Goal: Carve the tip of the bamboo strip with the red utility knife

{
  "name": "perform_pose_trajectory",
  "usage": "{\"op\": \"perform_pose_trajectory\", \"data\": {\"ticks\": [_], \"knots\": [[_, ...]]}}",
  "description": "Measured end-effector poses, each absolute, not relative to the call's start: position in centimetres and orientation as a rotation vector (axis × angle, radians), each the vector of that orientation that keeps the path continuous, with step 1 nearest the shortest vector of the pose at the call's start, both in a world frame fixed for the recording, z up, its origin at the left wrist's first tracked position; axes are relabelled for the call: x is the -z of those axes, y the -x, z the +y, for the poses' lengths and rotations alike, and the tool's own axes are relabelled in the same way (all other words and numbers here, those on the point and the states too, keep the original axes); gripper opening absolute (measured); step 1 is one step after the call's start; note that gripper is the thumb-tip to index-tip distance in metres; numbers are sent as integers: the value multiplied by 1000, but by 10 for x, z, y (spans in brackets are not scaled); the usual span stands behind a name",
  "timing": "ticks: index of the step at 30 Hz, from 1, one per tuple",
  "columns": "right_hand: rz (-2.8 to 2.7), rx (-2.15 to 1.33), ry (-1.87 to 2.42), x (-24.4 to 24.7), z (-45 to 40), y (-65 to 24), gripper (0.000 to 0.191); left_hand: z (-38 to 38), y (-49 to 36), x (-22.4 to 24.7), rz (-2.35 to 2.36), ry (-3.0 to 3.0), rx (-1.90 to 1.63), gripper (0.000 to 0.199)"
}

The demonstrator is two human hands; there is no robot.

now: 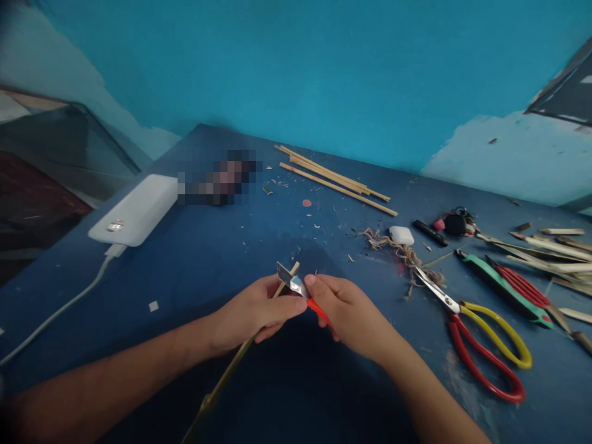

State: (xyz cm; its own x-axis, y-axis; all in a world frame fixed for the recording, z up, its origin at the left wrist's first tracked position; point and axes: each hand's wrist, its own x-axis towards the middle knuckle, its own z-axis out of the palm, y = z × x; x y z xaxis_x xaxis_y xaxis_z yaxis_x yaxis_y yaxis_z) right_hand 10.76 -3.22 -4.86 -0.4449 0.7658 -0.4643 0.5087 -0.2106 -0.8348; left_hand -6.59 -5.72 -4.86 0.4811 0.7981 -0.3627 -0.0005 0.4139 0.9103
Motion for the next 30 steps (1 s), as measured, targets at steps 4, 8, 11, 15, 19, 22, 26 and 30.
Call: {"op": "perform_pose_trajectory", "data": {"ticks": [4,8,11,15,19,22,26,30], "knots": [[-1837,-1686,1515,47,-33,-106,43,-59,65,41,967,-1054,-616,14],[-1865,-1699,1529,46,-34,-106,43,-61,63,41,1021,-1085,-669,15],[-1869,-1716,1536,47,-33,-108,44,-62,63,45,1009,-1117,-682,18],[-1886,-1663,1566,47,-31,-110,44,-62,63,51,983,-1145,-656,22],[-1944,-1525,1550,47,-33,-109,45,-63,63,52,1041,-1181,-674,29],[-1992,-1428,1544,47,-34,-107,46,-63,62,52,1091,-1215,-688,30],[-2054,-1285,1577,48,-35,-105,47,-61,61,53,1115,-1249,-731,23],[-2107,-1127,1589,51,-36,-104,46,-62,60,54,1116,-1250,-772,23]]}}
